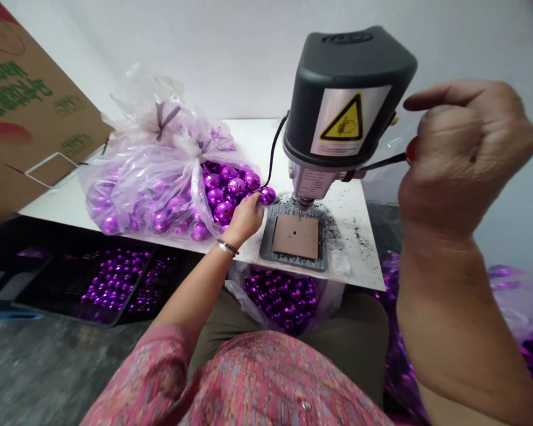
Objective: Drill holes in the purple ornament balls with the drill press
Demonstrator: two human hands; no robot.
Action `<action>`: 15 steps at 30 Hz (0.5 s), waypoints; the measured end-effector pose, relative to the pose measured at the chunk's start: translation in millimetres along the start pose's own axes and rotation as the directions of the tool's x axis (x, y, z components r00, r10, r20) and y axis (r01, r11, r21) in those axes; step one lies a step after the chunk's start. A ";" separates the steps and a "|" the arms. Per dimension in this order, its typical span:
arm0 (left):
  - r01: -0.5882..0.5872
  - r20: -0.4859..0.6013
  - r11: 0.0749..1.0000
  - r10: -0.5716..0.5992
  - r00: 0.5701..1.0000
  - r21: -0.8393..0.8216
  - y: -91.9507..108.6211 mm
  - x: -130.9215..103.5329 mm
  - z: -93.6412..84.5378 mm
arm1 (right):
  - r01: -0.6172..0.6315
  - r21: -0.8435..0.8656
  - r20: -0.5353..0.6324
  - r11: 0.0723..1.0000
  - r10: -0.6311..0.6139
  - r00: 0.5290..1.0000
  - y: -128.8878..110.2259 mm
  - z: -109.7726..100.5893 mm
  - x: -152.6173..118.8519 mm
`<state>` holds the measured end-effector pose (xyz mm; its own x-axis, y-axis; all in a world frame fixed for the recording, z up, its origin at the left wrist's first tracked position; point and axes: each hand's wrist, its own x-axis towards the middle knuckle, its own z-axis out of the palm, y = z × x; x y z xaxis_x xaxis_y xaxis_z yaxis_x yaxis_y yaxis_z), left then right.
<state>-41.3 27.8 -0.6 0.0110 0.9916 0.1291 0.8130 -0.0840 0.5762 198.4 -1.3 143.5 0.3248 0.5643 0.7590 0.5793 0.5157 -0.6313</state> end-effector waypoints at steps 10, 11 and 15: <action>-0.148 0.223 0.833 0.030 0.974 0.534 14.1 55.8 25.6 | 0.030 0.057 -0.010 0.998 -0.029 1.000 4.0 -1.1 -5.9; -0.145 0.221 0.824 0.025 0.975 0.548 16.0 55.2 26.3 | -0.005 0.062 0.003 0.998 0.005 1.000 2.4 -2.0 -6.5; -0.073 0.134 0.914 0.021 0.991 0.399 15.6 44.6 6.7 | -0.047 0.006 0.019 0.999 0.047 0.999 2.9 -5.9 -9.2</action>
<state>-24.2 71.3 8.7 0.1060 0.9939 0.0318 0.9745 -0.1101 0.1956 201.5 -8.8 135.6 0.3376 0.6001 0.7252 0.5589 0.4922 -0.6674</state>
